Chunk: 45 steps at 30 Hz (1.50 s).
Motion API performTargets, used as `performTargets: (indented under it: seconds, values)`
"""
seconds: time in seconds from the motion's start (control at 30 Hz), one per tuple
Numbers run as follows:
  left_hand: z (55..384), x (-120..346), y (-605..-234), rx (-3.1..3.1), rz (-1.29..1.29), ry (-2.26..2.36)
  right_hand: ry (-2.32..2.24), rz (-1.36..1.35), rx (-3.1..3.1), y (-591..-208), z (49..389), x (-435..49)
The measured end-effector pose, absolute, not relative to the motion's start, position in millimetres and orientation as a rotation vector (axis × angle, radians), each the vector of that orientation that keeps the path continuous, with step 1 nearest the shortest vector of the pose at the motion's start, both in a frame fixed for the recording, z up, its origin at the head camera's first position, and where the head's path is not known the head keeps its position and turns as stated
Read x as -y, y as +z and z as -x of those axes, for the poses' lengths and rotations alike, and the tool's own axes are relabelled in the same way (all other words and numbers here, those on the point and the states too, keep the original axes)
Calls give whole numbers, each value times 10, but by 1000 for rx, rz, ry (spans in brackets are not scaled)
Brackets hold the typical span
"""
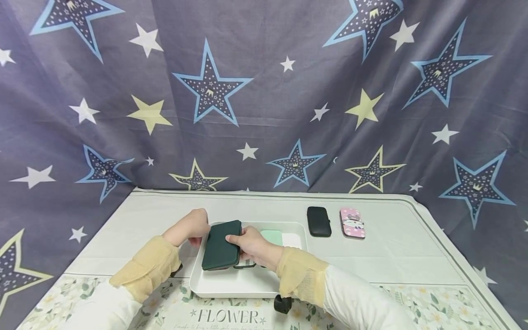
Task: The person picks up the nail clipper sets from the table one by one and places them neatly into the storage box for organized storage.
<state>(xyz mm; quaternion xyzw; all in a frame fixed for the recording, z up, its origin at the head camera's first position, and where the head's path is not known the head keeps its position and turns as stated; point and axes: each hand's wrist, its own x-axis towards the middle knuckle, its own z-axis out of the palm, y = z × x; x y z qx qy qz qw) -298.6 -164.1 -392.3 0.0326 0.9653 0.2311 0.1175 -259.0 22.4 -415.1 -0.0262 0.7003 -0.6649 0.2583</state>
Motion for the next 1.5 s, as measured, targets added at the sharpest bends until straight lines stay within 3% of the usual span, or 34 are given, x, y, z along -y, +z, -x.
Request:
performTargets:
  seconds: [1.5]
  values:
    - [2989, 1627, -3853, -2700, -108, 617, -1517, 136, -2274, -4049, 2688, -294]
